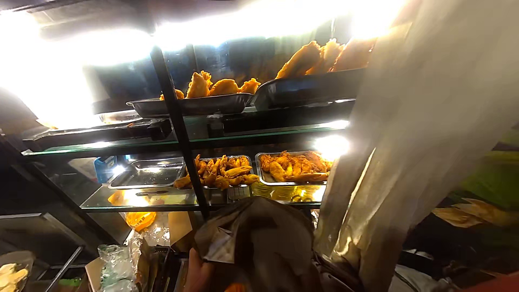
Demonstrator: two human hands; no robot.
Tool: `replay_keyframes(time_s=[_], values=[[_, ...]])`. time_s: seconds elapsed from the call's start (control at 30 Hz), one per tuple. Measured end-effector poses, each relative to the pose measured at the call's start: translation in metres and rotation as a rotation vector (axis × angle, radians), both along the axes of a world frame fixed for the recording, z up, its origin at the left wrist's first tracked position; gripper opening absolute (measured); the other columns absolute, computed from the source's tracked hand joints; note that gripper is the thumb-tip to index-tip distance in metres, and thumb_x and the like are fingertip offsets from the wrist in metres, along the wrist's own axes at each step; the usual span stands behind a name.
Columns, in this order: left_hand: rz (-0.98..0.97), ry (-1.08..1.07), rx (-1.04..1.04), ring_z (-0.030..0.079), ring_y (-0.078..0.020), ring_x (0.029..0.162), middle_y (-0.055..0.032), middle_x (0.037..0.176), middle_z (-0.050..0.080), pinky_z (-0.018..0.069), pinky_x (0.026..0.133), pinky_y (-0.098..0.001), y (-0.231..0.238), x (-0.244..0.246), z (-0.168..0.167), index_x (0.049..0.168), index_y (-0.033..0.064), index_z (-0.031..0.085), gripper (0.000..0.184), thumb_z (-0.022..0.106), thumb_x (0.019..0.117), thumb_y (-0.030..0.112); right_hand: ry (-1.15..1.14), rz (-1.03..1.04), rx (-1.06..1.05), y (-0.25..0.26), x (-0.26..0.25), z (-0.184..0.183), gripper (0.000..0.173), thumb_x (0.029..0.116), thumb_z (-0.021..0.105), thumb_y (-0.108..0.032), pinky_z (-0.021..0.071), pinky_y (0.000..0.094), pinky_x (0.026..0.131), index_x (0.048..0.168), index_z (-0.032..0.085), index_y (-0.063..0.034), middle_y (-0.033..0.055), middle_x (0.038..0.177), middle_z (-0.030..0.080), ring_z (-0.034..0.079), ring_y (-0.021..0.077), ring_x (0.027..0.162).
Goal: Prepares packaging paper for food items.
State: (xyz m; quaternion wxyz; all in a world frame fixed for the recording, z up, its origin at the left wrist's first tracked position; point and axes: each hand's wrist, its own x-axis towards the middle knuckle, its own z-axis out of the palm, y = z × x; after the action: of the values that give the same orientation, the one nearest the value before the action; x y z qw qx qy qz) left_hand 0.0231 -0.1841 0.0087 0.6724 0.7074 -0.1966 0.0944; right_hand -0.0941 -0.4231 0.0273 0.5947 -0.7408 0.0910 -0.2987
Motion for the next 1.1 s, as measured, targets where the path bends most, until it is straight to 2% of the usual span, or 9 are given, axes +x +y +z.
replay_keyframes(time_s=[0.13, 0.23, 0.37, 0.5, 0.6, 0.73, 0.9, 1.03, 1.1], values=[[0.131, -0.020, -0.014, 0.065, -0.0002, 0.105, -0.0056, 0.111, 0.071, 0.0546, 0.098, -0.0232, -0.008, -0.017, -0.030, 0.124, -0.0132, 0.055, 0.048, 0.069, 0.0850, 0.011, 0.061, 0.027, 0.013, 0.016, 0.003, -0.034, 0.038, 0.0935, 0.072, -0.020, 0.0593, 0.0264, 0.093, 0.117, 0.068, 0.0096, 0.0093, 0.103, 0.077, 0.072, 0.0070, 0.097], [0.160, 0.203, 0.093, 0.065, -0.0068, 0.107, -0.0137, 0.114, 0.069, 0.0532, 0.098, -0.0265, 0.001, -0.020, -0.059, 0.127, -0.0133, 0.055, 0.052, 0.071, 0.0815, 0.008, 0.127, 0.044, -0.037, 0.008, 0.004, -0.064, 0.046, 0.0830, 0.079, -0.020, 0.0583, 0.0262, 0.093, 0.117, 0.066, 0.0086, 0.0088, 0.105, 0.075, 0.071, 0.0057, 0.097], [0.165, 0.235, 0.144, 0.067, -0.0063, 0.104, -0.0087, 0.110, 0.071, 0.0551, 0.095, -0.0257, 0.007, -0.006, -0.051, 0.124, -0.0081, 0.058, 0.053, 0.075, 0.0793, 0.014, 0.103, 0.021, -0.106, 0.000, 0.022, -0.062, 0.046, 0.0862, 0.078, -0.025, 0.0564, 0.0268, 0.096, 0.119, 0.068, 0.0054, 0.0082, 0.107, 0.076, 0.071, 0.0068, 0.102], [0.177, 0.071, 0.104, 0.068, -0.0008, 0.099, -0.0046, 0.105, 0.073, 0.0564, 0.094, -0.0215, 0.010, -0.005, -0.037, 0.118, -0.0094, 0.060, 0.044, 0.074, 0.0812, 0.011, -0.139, 0.013, -0.189, -0.008, 0.031, -0.072, 0.034, 0.0878, 0.077, -0.025, 0.0604, 0.0213, 0.088, 0.109, 0.071, 0.0004, -0.0001, 0.098, 0.076, 0.071, -0.0007, 0.094], [0.151, 0.069, 0.145, 0.066, -0.0013, 0.103, -0.0090, 0.109, 0.071, 0.0541, 0.096, -0.0223, 0.017, -0.010, -0.034, 0.121, -0.0132, 0.057, 0.050, 0.072, 0.0813, 0.012, -0.064, 0.041, -0.173, -0.015, 0.020, -0.057, 0.044, 0.0830, 0.081, -0.025, 0.0589, 0.0205, 0.091, 0.113, 0.068, 0.0036, 0.0009, 0.101, 0.076, 0.070, -0.0018, 0.097], [0.008, 0.182, 0.162, 0.069, -0.0088, 0.104, -0.0059, 0.111, 0.072, 0.0588, 0.094, -0.0307, 0.026, 0.000, -0.055, 0.124, -0.0040, 0.059, 0.061, 0.080, 0.0720, 0.019, -0.021, -0.005, -0.211, -0.024, 0.027, -0.073, 0.063, 0.0790, 0.087, -0.026, 0.0609, 0.0242, 0.093, 0.127, 0.061, 0.0052, 0.0032, 0.110, 0.075, 0.071, 0.0019, 0.102], [0.115, 0.115, 0.155, 0.070, -0.0081, 0.100, -0.0051, 0.106, 0.074, 0.0592, 0.093, -0.0294, 0.014, 0.002, -0.067, 0.118, -0.0024, 0.064, 0.044, 0.078, 0.0813, 0.017, 0.006, -0.016, -0.122, -0.022, 0.031, -0.079, 0.069, 0.0765, 0.088, -0.025, 0.0604, 0.0248, 0.095, 0.131, 0.058, 0.0044, 0.0038, 0.115, 0.074, 0.070, 0.0042, 0.106], [0.143, -0.013, 0.011, 0.066, -0.0092, 0.110, -0.0096, 0.119, 0.070, 0.0555, 0.100, -0.0290, 0.017, 0.005, -0.085, 0.128, -0.0084, 0.056, 0.071, 0.081, 0.0795, 0.038, 0.005, -0.032, -0.071, -0.023, 0.032, -0.087, 0.074, 0.0746, 0.091, -0.030, 0.0616, 0.0293, 0.095, 0.131, 0.057, 0.0037, 0.0049, 0.115, 0.074, 0.071, 0.0079, 0.106], [0.141, 0.026, -0.004, 0.066, -0.0106, 0.111, -0.0119, 0.120, 0.069, 0.0555, 0.100, -0.0297, 0.017, 0.005, -0.097, 0.130, -0.0105, 0.054, 0.075, 0.083, 0.0772, 0.034, -0.026, -0.071, -0.077, -0.020, 0.038, -0.097, 0.075, 0.0755, 0.090, -0.036, 0.0614, 0.0290, 0.094, 0.129, 0.058, 0.0048, 0.0060, 0.114, 0.073, 0.071, 0.0082, 0.104]])
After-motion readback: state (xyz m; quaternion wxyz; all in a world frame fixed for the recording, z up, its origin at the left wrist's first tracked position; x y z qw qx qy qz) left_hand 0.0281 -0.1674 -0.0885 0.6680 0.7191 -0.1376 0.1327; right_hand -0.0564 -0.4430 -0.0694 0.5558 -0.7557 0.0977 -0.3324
